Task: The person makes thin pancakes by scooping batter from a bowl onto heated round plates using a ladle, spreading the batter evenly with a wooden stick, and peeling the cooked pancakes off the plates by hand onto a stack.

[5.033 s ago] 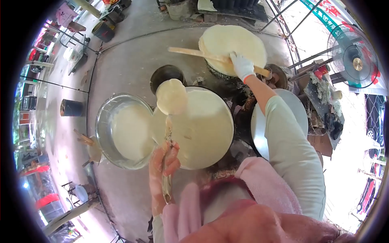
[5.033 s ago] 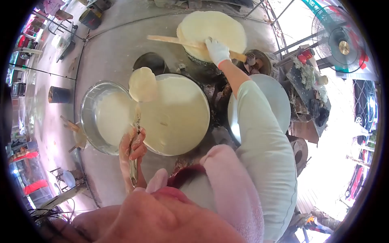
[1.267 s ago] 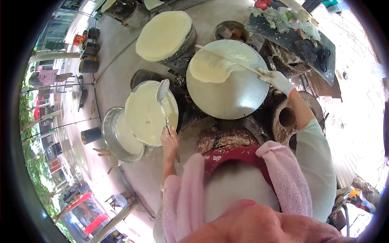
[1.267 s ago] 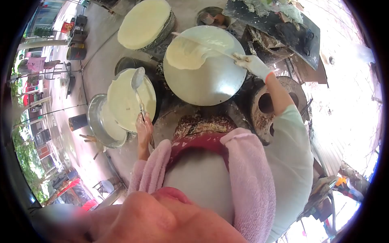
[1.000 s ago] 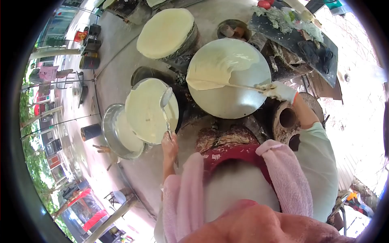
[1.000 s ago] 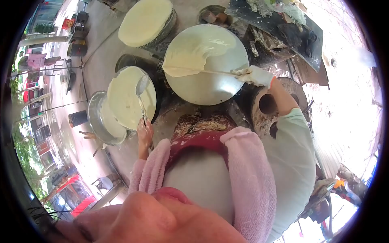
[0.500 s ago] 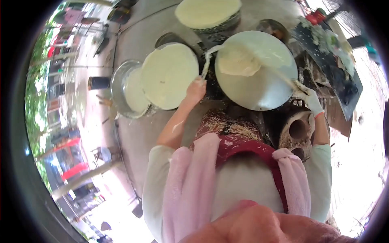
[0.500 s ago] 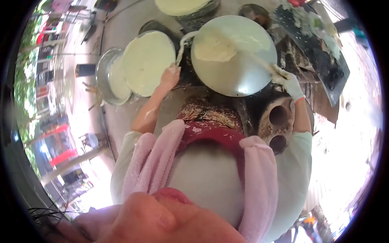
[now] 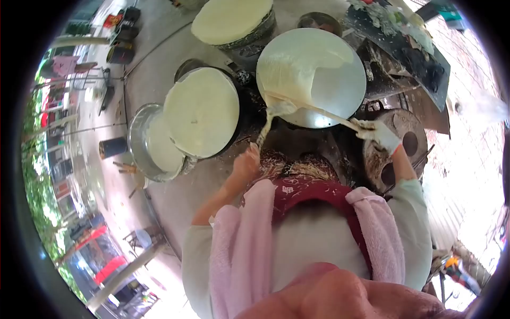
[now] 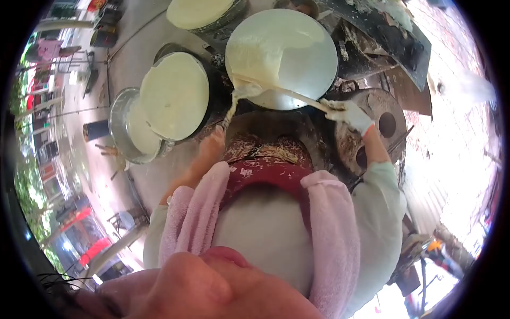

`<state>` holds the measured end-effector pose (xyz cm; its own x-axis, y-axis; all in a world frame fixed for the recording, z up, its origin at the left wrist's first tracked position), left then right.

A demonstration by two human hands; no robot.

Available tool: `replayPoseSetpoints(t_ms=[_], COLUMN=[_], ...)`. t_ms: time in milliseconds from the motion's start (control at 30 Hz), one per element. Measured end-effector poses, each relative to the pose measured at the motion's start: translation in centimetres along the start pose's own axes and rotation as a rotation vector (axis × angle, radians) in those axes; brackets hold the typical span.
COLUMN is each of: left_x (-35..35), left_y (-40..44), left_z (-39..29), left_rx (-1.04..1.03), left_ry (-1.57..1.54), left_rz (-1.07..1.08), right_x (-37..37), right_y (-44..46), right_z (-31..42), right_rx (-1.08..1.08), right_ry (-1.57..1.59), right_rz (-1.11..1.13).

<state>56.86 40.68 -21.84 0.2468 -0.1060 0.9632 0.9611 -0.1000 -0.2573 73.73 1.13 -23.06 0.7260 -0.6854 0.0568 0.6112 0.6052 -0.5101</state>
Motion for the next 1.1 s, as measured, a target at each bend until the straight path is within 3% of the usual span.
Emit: replayPoseSetpoints(t_ms=[33, 100, 133, 167, 200, 233, 267, 300, 333, 367, 400, 433, 467, 567, 700, 767, 800, 833, 900, 933, 1100], left_x=[-0.6, -1.6, -1.2, 1.2, 4.0, 6.4, 7.8, 9.0, 10.1, 10.7, 9.9, 8.7, 7.6, 10.4, 7.5, 6.8, 6.6, 6.3, 3.6, 3.1, 3.9], left_y=[0.1, 0.0, 0.6, 1.1, 1.5, 1.4, 1.3, 0.8, 0.3, -0.4, -0.6, -0.4, -0.3, -2.0, -3.9, -4.2, -4.3, -4.4, -4.1, -4.1, -3.8], left_z=[-0.2, -0.4, 0.0, 0.7, 1.9, 3.0, 5.5, 7.0, 8.6, 10.4, 11.9, 13.6, 15.0, 15.3, 16.0, 16.1, 16.0, 15.9, 15.9, 15.5, 11.6], left_rx=[-0.058, -0.187, -0.222, -0.269, -0.315, -0.357, -0.241, -0.26, -0.276, -0.287, -0.305, -0.22, -0.134, -0.125, -0.158, -0.104, -0.06, -0.016, 0.073, 0.104, 0.248], left_ry=[-0.069, -0.208, -0.122, -0.203, -0.285, -0.37, -0.664, -0.673, -0.683, -0.694, -0.659, -0.876, -1.087, -1.003, -0.941, -1.017, -1.079, -1.138, -1.276, -1.314, -1.57], left_rz=[0.001, 0.013, 0.062, -0.025, -0.111, -0.192, -0.259, -0.395, -0.532, -0.671, -0.699, -0.626, -0.539, -0.414, -0.406, -0.368, -0.327, -0.284, -0.264, -0.252, -0.126], right_x=[-1.8, -7.4, -10.5, -13.8, -16.0, -17.7, -19.6, -21.7, -23.6, -26.1, -27.7, -28.8, -28.8, -27.3, -24.5, -24.4, -24.1, -25.4, -25.9, -26.6, -18.2], right_y=[-2.1, -4.8, -4.4, -3.6, -1.9, 0.0, 2.4, 5.7, 7.9, 10.5, 12.9, 15.1, 16.0, 14.7, 8.2, 6.6, 7.1, 6.4, 8.1, 7.5, 1.3], right_z=[0.6, -0.8, -1.1, -1.4, -1.2, 1.1, 2.0, 3.0, 4.8, 5.9, 5.9, 5.0, 4.1, 1.5, -1.2, -0.8, -1.8, 0.9, 1.4, 1.9, -1.0], right_rx=[0.025, -0.153, -0.195, -0.232, -0.242, -0.183, -0.17, -0.08, -0.1, -0.133, -0.126, -0.156, -0.166, -0.277, -0.321, -0.366, -0.221, -0.327, -0.12, -0.12, -0.395], right_ry=[0.121, 0.622, 0.801, 0.981, 1.007, 0.954, 0.939, 0.939, 0.929, 0.956, 0.865, 0.759, 0.561, 0.119, 0.005, 0.423, 0.5, 0.535, 0.068, -0.264, -0.339], right_rz=[-0.119, -0.185, -0.195, -0.203, -0.158, -0.261, -0.366, -0.353, -0.449, -0.41, -0.504, -0.493, -0.639, -0.966, -1.18, -1.091, -1.151, -1.065, -1.03, -0.918, -1.019])
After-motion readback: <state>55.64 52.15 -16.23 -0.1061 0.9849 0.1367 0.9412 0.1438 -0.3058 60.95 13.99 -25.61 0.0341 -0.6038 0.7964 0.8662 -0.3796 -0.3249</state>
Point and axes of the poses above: each hand's wrist, its own y-axis towards the middle knuckle, its own x-axis out of the back of the hand, z = x × y, the point moved 8 cm from there along y, towards the middle knuckle, and after that the axes turned 1 degree about x, right-handed, at the moved point
